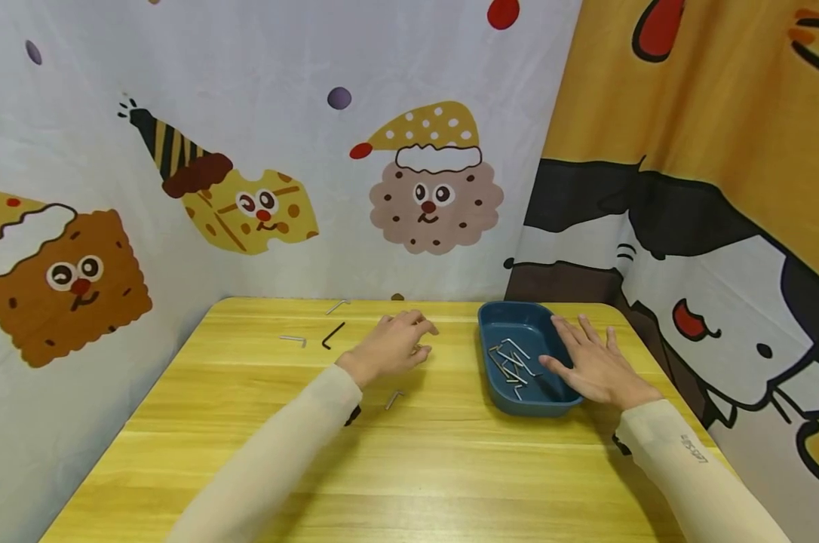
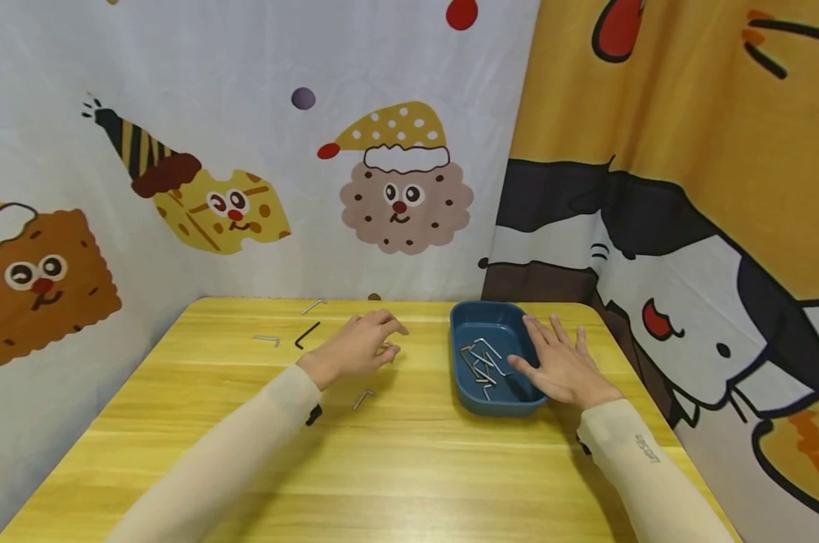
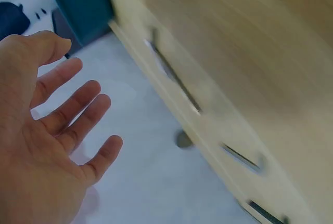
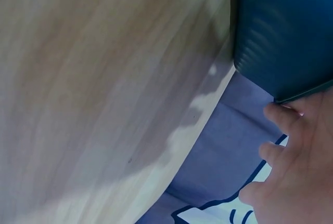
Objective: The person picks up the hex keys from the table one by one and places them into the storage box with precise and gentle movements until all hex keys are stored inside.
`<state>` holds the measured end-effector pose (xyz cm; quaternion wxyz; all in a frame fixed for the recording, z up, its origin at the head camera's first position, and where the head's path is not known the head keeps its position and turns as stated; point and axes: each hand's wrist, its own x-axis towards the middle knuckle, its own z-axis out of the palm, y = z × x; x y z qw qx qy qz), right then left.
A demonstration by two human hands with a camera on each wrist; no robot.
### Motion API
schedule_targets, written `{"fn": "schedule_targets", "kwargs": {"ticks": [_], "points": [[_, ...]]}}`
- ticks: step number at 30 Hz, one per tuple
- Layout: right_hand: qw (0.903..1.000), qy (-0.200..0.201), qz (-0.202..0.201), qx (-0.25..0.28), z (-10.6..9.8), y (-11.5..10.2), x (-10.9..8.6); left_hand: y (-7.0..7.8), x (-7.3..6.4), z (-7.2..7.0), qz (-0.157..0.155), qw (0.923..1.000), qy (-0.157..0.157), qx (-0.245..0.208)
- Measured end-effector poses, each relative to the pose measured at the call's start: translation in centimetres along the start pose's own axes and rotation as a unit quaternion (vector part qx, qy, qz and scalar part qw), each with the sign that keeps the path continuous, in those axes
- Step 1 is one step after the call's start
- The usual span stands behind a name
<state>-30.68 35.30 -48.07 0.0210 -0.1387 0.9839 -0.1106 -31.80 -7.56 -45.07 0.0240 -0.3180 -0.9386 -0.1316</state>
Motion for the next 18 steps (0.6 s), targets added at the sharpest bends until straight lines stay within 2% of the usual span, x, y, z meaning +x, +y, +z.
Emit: {"fn": "schedule_targets", "kwargs": {"ticks": [11,18], "points": [[0.9999,-0.003,-0.008,-0.008,0.1,0.1,0.2,-7.5,-4.9,-0.4,-0.087,0.9962,-0.002,0.005],[0.9999,-0.003,-0.007,-0.008,0.0,0.1,0.2,-11.2,-6.9,-0.1,-0.134,0.9907,-0.018,-0.014]]}}
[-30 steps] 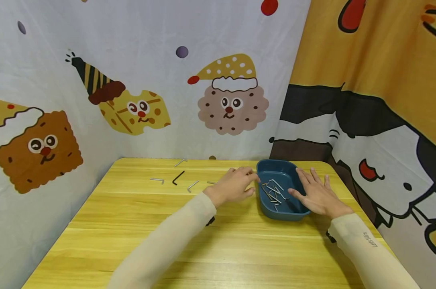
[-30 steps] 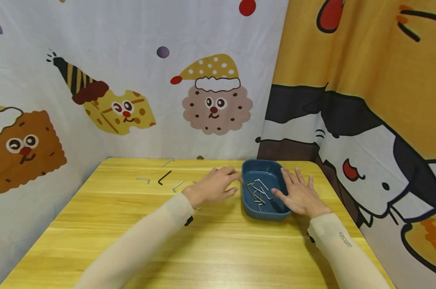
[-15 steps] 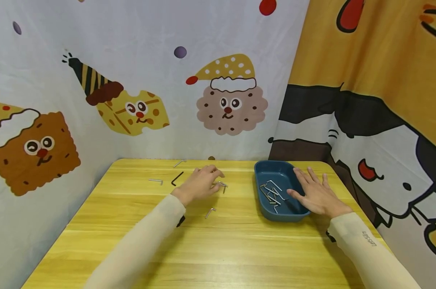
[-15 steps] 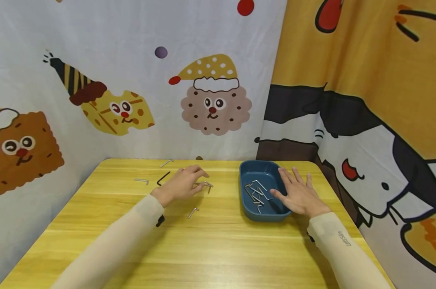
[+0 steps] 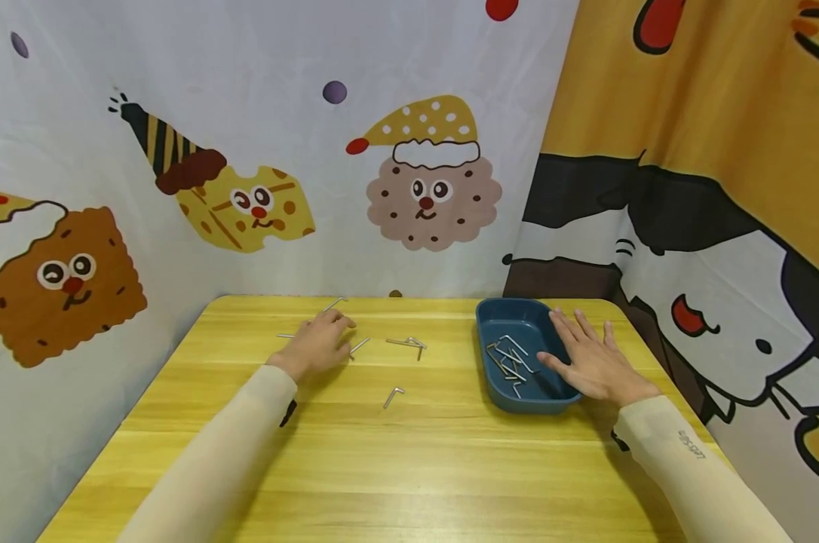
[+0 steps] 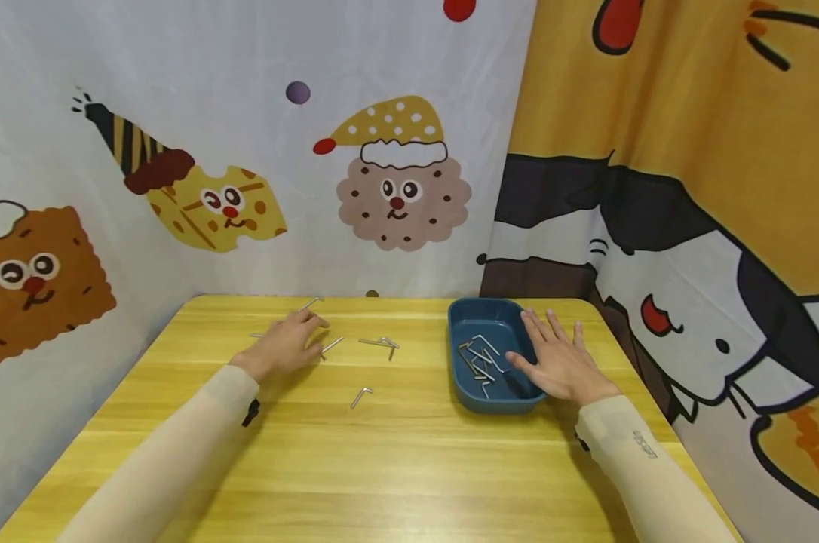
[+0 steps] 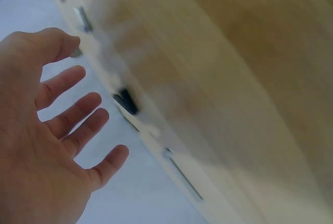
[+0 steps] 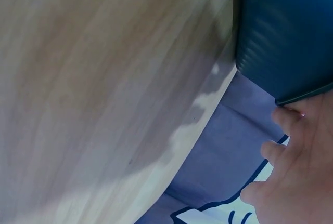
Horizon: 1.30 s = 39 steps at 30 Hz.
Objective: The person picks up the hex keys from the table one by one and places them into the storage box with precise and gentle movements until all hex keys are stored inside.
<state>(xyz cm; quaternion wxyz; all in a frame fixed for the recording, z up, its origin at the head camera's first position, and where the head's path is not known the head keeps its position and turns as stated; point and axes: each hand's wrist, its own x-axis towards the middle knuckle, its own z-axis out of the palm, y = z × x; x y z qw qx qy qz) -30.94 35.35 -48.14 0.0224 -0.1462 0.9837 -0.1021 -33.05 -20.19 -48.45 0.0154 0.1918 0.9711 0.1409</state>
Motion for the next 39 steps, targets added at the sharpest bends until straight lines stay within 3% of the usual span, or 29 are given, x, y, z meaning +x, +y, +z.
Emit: {"fn": "schedule_targets", "kwargs": {"ticks": [6,10,23,39], "points": [[1.0000,-0.002,0.002,0.000,0.0,0.1,0.0,-1.5,-0.1,0.0,-0.010,0.9997,-0.018,0.012],[1.0000,-0.002,0.004,0.001,0.0,0.1,0.0,-1.8,0.0,0.0,-0.006,0.9997,-0.025,-0.007],[1.0000,-0.002,0.005,0.001,0.0,0.1,0.0,-1.3,0.2,0.0,0.001,0.9991,-0.019,-0.037],[1.0000,0.004,0.006,0.002,0.2,0.2,0.0,-1.9,0.9,-0.7,0.049,0.9968,-0.061,0.013]]}}
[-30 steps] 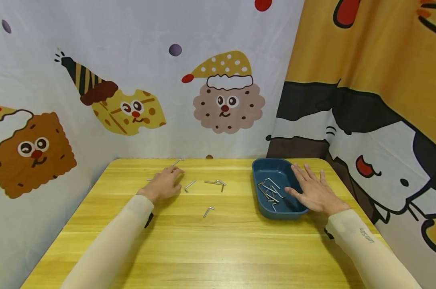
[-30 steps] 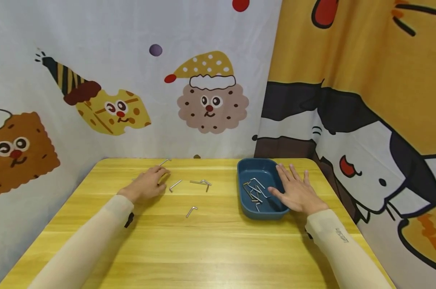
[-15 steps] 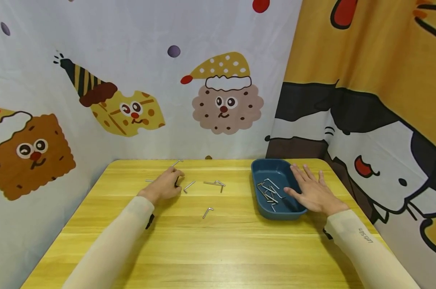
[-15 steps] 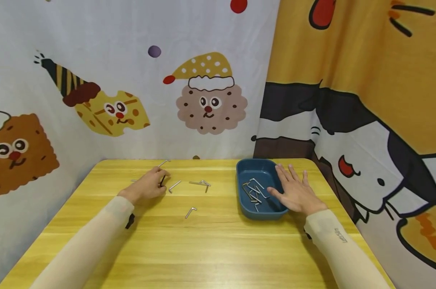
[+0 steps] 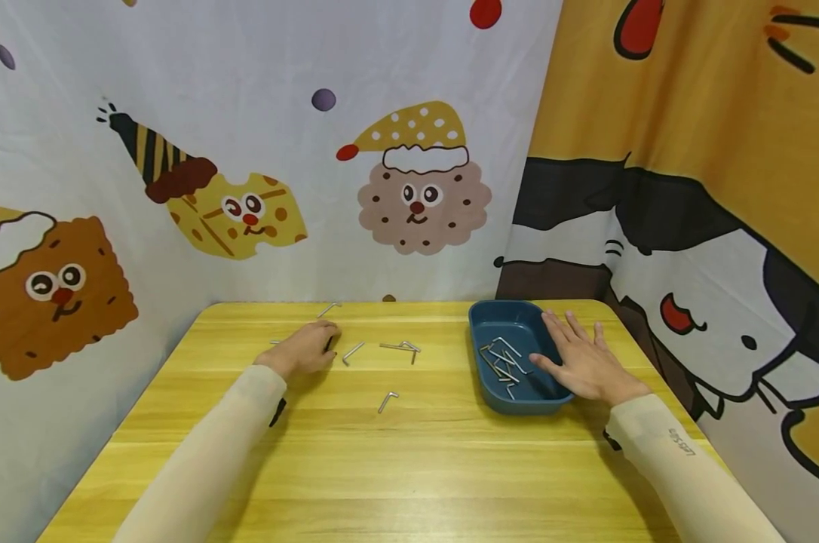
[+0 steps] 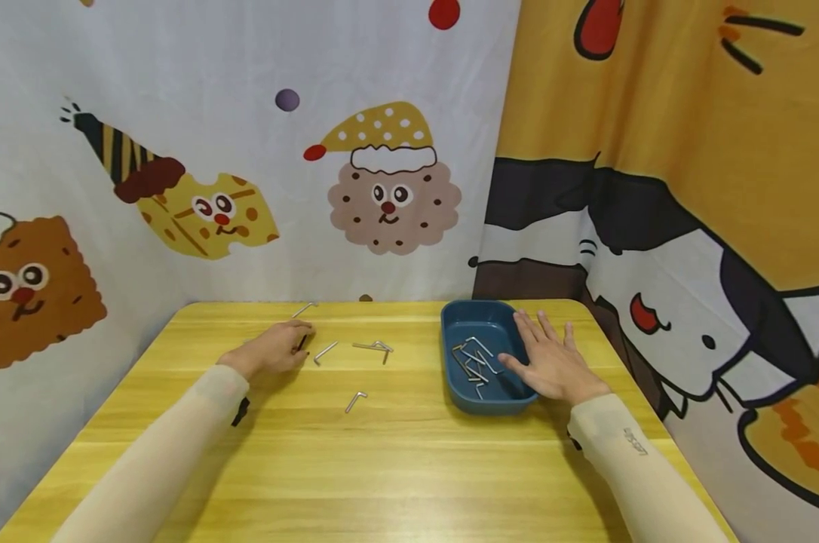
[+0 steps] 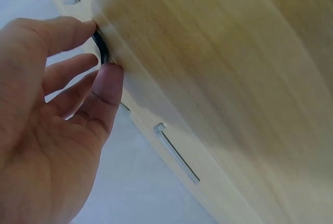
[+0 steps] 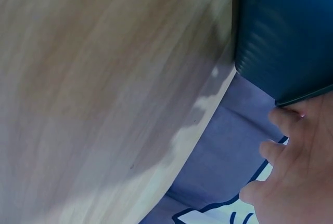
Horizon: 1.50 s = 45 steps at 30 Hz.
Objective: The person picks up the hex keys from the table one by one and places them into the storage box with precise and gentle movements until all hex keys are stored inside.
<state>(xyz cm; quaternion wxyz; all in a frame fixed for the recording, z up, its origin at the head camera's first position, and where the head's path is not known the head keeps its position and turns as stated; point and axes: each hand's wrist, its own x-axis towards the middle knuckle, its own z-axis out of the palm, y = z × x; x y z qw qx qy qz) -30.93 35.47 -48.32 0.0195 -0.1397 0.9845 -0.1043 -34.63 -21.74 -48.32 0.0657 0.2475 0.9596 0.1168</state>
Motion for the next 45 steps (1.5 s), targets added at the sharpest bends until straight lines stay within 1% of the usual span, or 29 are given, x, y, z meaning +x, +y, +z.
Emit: {"fn": "schedule_targets", "kwargs": {"ticks": [5,8,12,15,20,24,28,35,40,45], "points": [[1.0000,-0.003,0.000,0.005,0.2,0.0,0.1,-0.1,-0.1,0.1,-0.002,1.0000,0.002,-0.002],[1.0000,-0.005,0.002,0.005,0.1,0.0,0.1,-0.1,-0.2,0.1,-0.013,0.9998,0.001,-0.013],[1.0000,-0.004,0.001,0.005,0.1,-0.1,0.0,0.0,-0.5,0.2,-0.036,0.9991,0.001,-0.022],[1.0000,0.000,-0.001,0.005,0.0,-0.1,0.0,0.0,-0.8,0.2,-0.050,0.9986,0.007,-0.017],[1.0000,0.000,-0.001,0.003,-0.1,-0.1,0.0,0.1,-1.2,0.3,-0.062,0.9979,0.016,-0.014],[1.0000,-0.003,0.000,0.001,-0.2,-0.2,0.0,0.1,-1.4,0.4,-0.063,0.9978,0.021,0.000],[1.0000,-0.001,0.000,0.000,-0.3,-0.1,0.1,0.2,-1.4,0.4,-0.054,0.9979,0.030,0.017],[1.0000,-0.007,0.004,-0.002,0.0,-0.1,0.2,0.4,-1.5,0.5,-0.055,0.9975,0.034,0.028],[0.9999,-0.009,0.004,0.001,0.1,-0.2,0.1,0.2,-1.4,0.7,-0.056,0.9972,0.039,0.032],[1.0000,-0.007,0.002,0.000,0.0,-0.2,0.1,0.1,-1.4,0.8,-0.049,0.9966,0.048,0.046]]}}
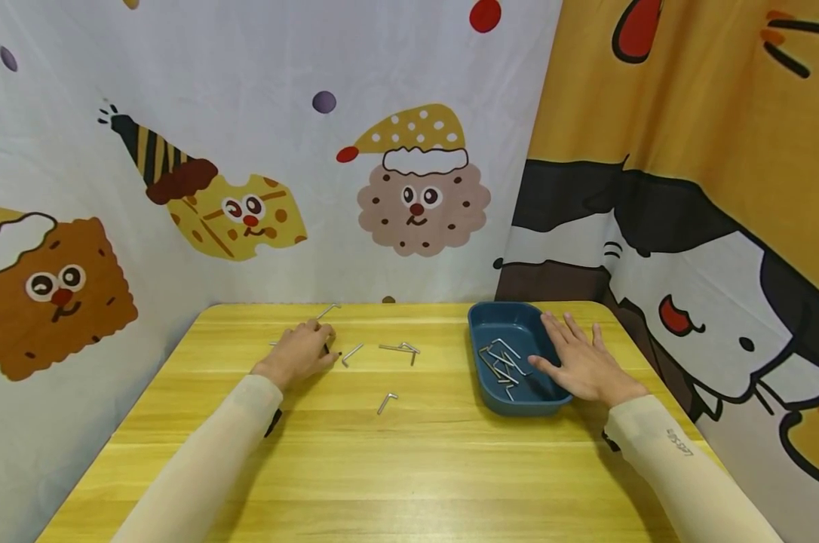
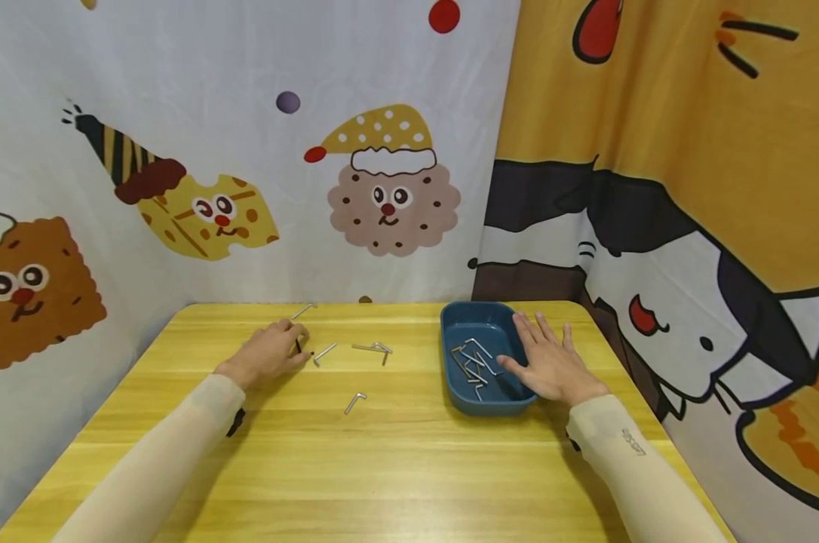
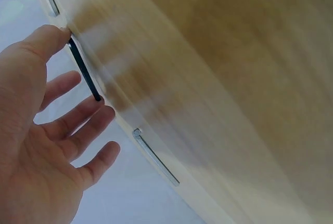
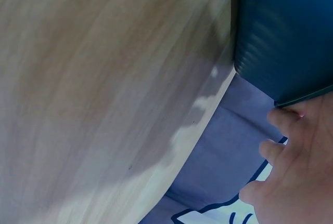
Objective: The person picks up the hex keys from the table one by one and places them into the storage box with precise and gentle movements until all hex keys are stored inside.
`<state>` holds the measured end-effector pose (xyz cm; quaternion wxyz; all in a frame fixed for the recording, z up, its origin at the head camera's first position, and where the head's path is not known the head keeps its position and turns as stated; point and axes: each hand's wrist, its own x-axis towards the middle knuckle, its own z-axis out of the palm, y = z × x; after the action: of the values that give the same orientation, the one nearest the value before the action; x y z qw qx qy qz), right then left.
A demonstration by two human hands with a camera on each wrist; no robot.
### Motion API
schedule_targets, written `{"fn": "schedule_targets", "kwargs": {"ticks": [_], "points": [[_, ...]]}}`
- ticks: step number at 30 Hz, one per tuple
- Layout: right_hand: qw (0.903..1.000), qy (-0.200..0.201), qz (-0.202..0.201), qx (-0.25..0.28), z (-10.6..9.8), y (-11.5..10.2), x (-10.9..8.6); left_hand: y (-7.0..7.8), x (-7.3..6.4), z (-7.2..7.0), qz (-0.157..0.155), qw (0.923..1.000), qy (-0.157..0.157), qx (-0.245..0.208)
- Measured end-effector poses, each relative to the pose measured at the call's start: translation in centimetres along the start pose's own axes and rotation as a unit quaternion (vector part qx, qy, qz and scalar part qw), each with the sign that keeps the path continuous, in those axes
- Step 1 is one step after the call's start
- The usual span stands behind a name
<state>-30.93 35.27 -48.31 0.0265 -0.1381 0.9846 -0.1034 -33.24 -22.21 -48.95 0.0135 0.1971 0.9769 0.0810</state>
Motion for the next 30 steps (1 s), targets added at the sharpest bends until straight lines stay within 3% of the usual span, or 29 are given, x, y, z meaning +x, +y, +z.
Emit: {"fn": "schedule_targets", "kwargs": {"ticks": [16,30], "points": [[1.0000,0.004,-0.003,-0.001,-0.6,-0.2,-0.1,0.5,-0.1,-0.4,0.001,0.9992,0.034,0.023],[1.0000,0.006,-0.002,-0.002,-0.4,-0.2,-0.3,2.3,-0.2,0.0,0.050,0.9957,0.074,0.023]]}}
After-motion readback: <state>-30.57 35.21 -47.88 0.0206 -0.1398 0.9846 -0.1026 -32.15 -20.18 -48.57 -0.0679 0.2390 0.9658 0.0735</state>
